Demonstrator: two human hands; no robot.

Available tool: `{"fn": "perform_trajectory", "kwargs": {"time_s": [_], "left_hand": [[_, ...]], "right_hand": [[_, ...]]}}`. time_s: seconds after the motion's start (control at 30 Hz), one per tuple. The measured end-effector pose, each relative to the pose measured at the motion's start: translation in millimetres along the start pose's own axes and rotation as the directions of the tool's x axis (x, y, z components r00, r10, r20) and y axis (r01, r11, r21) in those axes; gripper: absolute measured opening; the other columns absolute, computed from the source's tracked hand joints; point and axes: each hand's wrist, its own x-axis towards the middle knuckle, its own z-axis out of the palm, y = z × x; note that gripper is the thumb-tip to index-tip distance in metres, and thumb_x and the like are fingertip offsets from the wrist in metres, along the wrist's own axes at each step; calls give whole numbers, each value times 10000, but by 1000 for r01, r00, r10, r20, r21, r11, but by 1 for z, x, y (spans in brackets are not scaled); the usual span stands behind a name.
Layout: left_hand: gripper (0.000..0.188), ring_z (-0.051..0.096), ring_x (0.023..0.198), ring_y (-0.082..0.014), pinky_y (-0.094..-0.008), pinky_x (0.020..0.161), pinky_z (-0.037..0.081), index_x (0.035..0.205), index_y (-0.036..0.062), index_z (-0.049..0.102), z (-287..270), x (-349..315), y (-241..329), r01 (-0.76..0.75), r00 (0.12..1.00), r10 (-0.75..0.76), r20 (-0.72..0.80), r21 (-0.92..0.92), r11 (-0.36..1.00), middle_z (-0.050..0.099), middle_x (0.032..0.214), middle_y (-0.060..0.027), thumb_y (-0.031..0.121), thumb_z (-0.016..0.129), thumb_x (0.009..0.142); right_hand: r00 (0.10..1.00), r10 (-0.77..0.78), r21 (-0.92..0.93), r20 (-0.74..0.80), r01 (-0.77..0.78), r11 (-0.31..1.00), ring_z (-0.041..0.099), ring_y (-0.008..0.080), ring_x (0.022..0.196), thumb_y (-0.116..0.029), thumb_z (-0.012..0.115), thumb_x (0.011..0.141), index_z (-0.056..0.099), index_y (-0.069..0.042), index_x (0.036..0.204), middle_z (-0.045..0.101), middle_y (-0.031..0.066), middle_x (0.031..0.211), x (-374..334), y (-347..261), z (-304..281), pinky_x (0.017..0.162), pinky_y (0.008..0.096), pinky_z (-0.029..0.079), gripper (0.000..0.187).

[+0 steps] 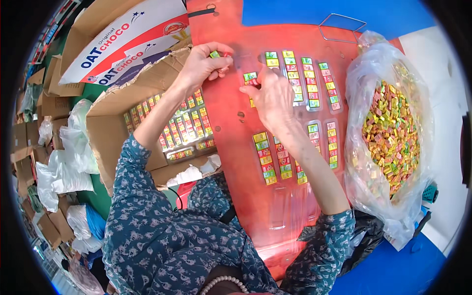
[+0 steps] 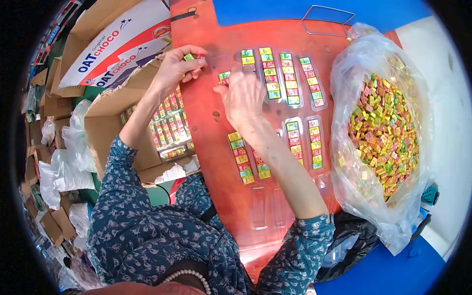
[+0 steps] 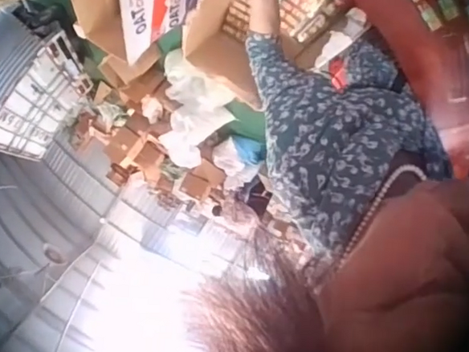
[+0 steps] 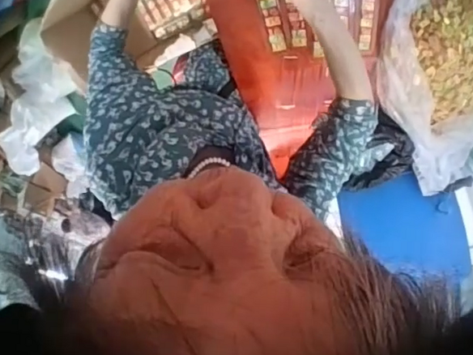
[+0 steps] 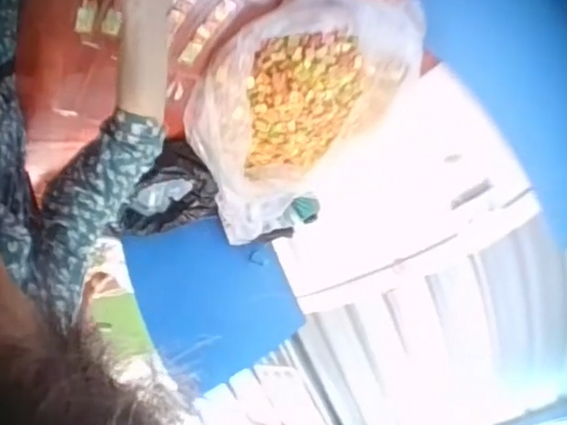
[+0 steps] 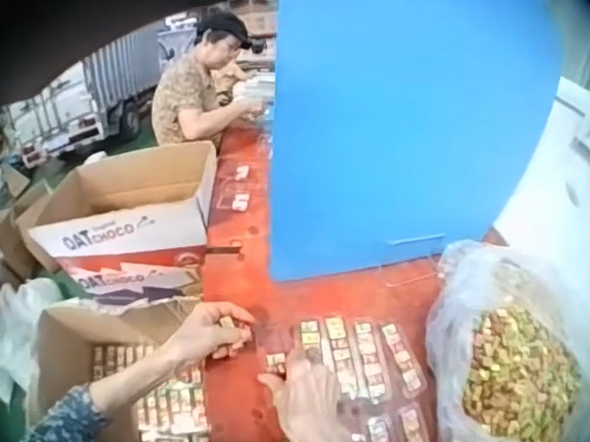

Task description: Placing individually wrapped candies into specific slots on a plastic packaging tray.

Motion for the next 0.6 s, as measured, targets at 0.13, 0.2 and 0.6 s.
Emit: {"fn": "perform_trajectory", "kwargs": {"time_s": [0.13,0.2,0.6], "left_hand": [[181,541,558,-58,-162,417,336,999,0,602,4,0,-5,12,1000,-12,3,-3,1000,586,674,-26,51,638,829],[192,533,567,-49,-161,421,337,1009,-2,606,5,0,-3,-3,1000,3,15,0,1000,594,696,-26,50,643,827],[236,517,614,-41,-166,488,368,1061,-21,594,20,9,16,-20,978,-24,209,205,979,553,697,1,57,611,838]], "right_hand": [[1000,14,-35,7,-14,999,627,374,710,-213,796,669,580,35,749,615,211,778,-2,-3,-3,601,439,487,339],[999,35,-5,17,-35,999,624,373,712,-201,791,675,578,37,746,611,213,796,-1,3,-2,605,440,483,328],[990,60,363,-130,-9,932,598,355,596,-125,628,836,629,62,850,608,209,672,15,19,-4,558,402,444,187]]}}
